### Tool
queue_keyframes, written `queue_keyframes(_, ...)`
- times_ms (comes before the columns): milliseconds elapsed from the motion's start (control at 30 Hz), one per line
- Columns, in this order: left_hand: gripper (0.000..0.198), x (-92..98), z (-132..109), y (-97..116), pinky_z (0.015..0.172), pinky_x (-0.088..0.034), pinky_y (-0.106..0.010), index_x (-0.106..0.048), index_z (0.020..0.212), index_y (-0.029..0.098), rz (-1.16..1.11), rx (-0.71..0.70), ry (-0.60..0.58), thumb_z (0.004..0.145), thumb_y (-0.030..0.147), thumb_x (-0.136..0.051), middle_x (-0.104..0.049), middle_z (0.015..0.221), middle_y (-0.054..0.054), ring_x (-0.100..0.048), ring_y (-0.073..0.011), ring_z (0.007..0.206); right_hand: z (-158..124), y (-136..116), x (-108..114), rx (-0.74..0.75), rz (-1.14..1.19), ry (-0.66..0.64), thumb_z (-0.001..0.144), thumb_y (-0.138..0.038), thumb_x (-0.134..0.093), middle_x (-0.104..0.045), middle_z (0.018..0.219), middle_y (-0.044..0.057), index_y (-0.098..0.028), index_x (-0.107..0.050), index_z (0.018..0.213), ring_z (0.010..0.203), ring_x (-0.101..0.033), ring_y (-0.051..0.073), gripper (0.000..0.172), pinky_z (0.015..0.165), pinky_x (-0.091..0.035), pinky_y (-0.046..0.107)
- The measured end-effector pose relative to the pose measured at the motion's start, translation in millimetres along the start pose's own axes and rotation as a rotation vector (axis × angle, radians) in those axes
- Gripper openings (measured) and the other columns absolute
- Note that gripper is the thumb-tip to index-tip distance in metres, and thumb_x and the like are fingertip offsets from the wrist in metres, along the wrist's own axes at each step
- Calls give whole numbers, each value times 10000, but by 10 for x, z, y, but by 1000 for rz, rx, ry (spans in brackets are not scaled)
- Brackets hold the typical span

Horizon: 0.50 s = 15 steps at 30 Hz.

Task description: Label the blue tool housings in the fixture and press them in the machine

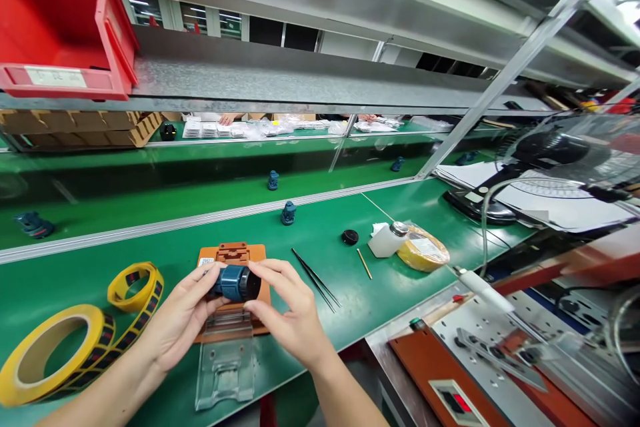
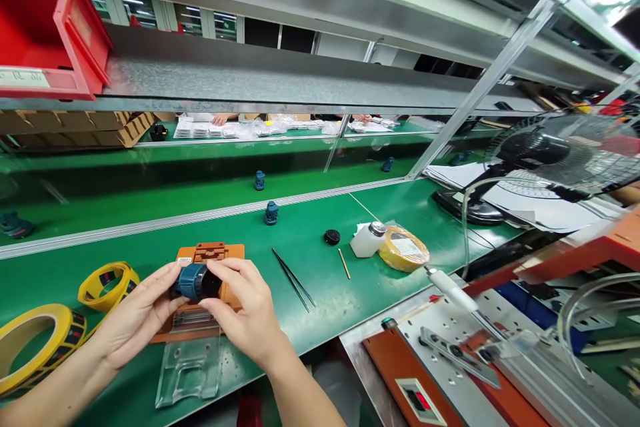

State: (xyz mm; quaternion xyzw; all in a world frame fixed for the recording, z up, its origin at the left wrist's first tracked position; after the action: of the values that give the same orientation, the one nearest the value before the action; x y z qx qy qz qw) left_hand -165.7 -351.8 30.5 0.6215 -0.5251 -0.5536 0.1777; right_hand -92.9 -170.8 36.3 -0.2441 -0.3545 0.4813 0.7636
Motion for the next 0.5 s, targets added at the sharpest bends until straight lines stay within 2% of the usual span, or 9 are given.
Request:
queue_keyframes(167, 376, -35, -45, -18, 749, -622, -235, -781, 1010, 182, 29, 10, -4, 697, 359, -895, -721, 1147, -86, -686, -200, 959, -2, 13, 20, -12, 4, -40, 933, -323, -697, -623, 1255, 66, -337, -591, 1378, 1181, -603, 226, 457, 1023, -522, 383)
queue_keyframes(267, 356, -67, -70, -39, 635, -598, -206, -753, 954, 182, 80, -10, -15, 712, 411, -877, -718, 1023, -56, -671, -155, 809, -10, 56, 3, 14, 12, -54, 914, -422, -712, -619, 1230, 69, -313, -608, 1337, 1150, -613, 216, 449, 1000, -528, 361)
queue_keyframes(400, 391, -132, -118, -98, 375, -411, -148, -656, 912, 231, 82, -85, 90, 700, 492, -857, -629, 745, 54, -529, -69, 494, -45, 91, -104, 108, -132, -91, 933, -538, -640, -654, 1039, 73, -248, -540, 1368, 933, -652, 202, 532, 818, -579, 333)
queue_keyframes(433, 415, -148, -132, -118, 349, -366, -136, -637, 920, 239, 70, -110, 131, 693, 511, -853, -608, 714, 68, -502, -59, 464, -52, 91, -143, 139, -179, -81, 965, -560, -574, -658, 1000, 78, -221, -508, 1383, 878, -652, 202, 542, 764, -584, 332)
queue_keyframes(500, 453, -178, -153, -164, 361, -361, -119, -612, 946, 242, 48, -136, 181, 692, 536, -843, -610, 726, 70, -500, -50, 472, -55, 86, -220, 188, -275, -8, 1017, -583, -433, -663, 959, 96, -173, -478, 1361, 814, -653, 211, 537, 687, -583, 335)
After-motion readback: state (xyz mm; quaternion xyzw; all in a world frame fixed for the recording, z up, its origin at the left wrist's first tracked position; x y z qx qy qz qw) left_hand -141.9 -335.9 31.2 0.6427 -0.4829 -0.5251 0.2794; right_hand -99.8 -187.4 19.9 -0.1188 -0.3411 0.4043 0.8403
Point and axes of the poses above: each hand's wrist, its own z-axis towards the middle knuckle, its own x-axis out of the back of the hand, y = z × x, the point moved 2 cm from there along z, towards the middle knuckle
